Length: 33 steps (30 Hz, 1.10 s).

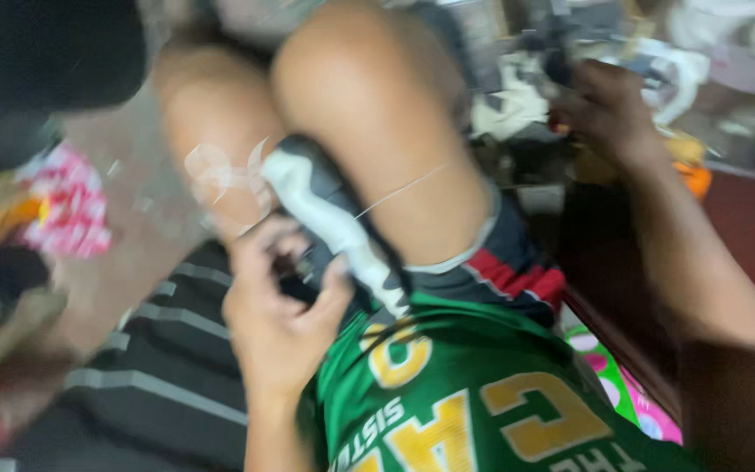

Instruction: The person is sitting on the floor and repairing a black and white sneaker. They use a needle and white thread to stitch the sole of the shoe, repeatedly pulling the thread through the material to secure the repair.

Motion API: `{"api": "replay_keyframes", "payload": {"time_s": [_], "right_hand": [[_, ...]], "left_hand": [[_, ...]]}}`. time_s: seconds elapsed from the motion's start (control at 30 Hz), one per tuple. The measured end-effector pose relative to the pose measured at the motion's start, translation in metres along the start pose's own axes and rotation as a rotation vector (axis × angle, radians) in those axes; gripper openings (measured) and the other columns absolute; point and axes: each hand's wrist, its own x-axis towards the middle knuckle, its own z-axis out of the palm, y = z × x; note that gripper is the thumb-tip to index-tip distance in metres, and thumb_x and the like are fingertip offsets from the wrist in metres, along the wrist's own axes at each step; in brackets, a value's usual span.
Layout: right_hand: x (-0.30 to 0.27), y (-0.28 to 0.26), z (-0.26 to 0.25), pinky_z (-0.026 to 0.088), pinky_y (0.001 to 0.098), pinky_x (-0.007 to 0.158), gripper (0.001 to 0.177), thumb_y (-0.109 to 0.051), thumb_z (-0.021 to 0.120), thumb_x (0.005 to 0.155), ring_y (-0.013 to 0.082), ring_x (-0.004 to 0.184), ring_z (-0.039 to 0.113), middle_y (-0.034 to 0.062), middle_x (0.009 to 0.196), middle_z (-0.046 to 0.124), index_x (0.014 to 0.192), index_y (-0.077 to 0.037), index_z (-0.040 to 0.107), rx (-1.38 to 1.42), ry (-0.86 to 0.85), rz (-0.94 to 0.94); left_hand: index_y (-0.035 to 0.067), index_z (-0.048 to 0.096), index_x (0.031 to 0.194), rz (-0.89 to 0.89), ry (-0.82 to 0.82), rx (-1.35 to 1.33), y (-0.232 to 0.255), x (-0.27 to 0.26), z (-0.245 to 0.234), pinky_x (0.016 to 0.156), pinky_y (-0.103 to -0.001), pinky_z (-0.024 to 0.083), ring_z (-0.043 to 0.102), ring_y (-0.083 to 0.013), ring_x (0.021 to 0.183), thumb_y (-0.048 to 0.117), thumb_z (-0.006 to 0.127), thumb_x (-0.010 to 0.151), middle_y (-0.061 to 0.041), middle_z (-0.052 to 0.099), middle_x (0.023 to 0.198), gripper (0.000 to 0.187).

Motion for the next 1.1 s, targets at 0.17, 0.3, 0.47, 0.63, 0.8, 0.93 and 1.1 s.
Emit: {"api": "replay_keyframes", "payload": {"time_s": [0.17, 0.3, 0.47, 0.63, 0.8, 0.93, 1.1], "right_hand": [[0.028, 0.098, 0.02, 0.051, 0.0341, 0.053, 0.037, -0.027, 0.066, 0.1, 0.0174, 0.058, 0.066, 0.0118, 0.068, 0.066, 0.076, 0.001, 0.062, 0.161, 0.068, 0.467], [0.035, 0.136, 0.042, 0.052, 0.0349, 0.052, 0.04, -0.029, 0.07, 0.099, 0.0157, 0.057, 0.07, 0.0151, 0.065, 0.068, 0.075, 0.002, 0.063, 0.04, 0.229, 0.558], [0.048, 0.158, 0.052, 0.052, 0.0428, 0.058, 0.036, -0.028, 0.082, 0.087, 0.029, 0.062, 0.068, 0.0164, 0.068, 0.067, 0.075, 0.0, 0.063, -0.163, 0.465, 0.512], [0.051, 0.177, 0.057, 0.052, 0.0475, 0.062, 0.024, -0.019, 0.077, 0.087, 0.0374, 0.069, 0.067, 0.017, 0.075, 0.067, 0.088, -0.001, 0.061, -0.254, 0.664, 0.381], [0.062, 0.173, 0.049, 0.064, 0.0406, 0.068, 0.027, -0.007, 0.052, 0.084, 0.0227, 0.079, 0.077, -0.0018, 0.091, 0.071, 0.102, -0.015, 0.07, 0.553, 0.208, 0.718], [0.069, 0.14, 0.065, 0.06, 0.043, 0.072, 0.025, -0.017, 0.054, 0.095, 0.028, 0.077, 0.076, 0.0137, 0.084, 0.073, 0.104, -0.009, 0.076, 0.003, -0.022, 0.639], [0.074, 0.09, 0.113, 0.058, 0.0492, 0.083, 0.039, -0.041, 0.065, 0.096, 0.0381, 0.091, 0.074, 0.0216, 0.094, 0.077, 0.097, -0.004, 0.079, -0.61, -0.517, 0.474]], "left_hand": [[0.002, 0.058, 0.113, -0.203, -0.066, -0.042, -0.01, 0.002, -0.005, 0.064, -0.023, 0.052, 0.061, -0.01, 0.086, 0.009, 0.085, 0.078, -0.004, 0.062, 0.097, 0.045], [0.0, 0.055, 0.114, -0.054, -0.121, -0.037, -0.03, 0.003, -0.008, 0.077, -0.023, 0.051, 0.059, -0.0109, 0.091, 0.008, 0.083, 0.08, -0.006, 0.062, 0.101, 0.045], [0.001, 0.054, 0.113, -0.021, -0.156, -0.027, -0.044, 0.001, -0.012, 0.089, -0.024, 0.051, 0.059, -0.0107, 0.092, 0.008, 0.083, 0.082, -0.006, 0.062, 0.101, 0.043], [-0.001, 0.053, 0.116, -0.091, -0.168, -0.106, -0.053, 0.0, -0.015, 0.085, -0.024, 0.049, 0.059, -0.0095, 0.093, 0.01, 0.082, 0.08, -0.006, 0.062, 0.101, 0.047], [0.0, 0.052, 0.118, 0.02, -0.165, -0.124, -0.06, -0.001, -0.015, 0.096, -0.024, 0.048, 0.059, -0.0082, 0.092, 0.01, 0.08, 0.085, -0.006, 0.063, 0.103, 0.044], [0.0, 0.054, 0.117, -0.023, -0.132, -0.131, -0.055, -0.002, -0.011, 0.089, -0.023, 0.049, 0.059, -0.0096, 0.092, 0.011, 0.082, 0.08, -0.004, 0.06, 0.102, 0.048], [0.002, 0.059, 0.112, 0.003, -0.082, -0.073, -0.043, -0.003, -0.003, 0.084, -0.025, 0.05, 0.057, -0.0117, 0.089, 0.01, 0.084, 0.077, -0.002, 0.059, 0.098, 0.044]]}}
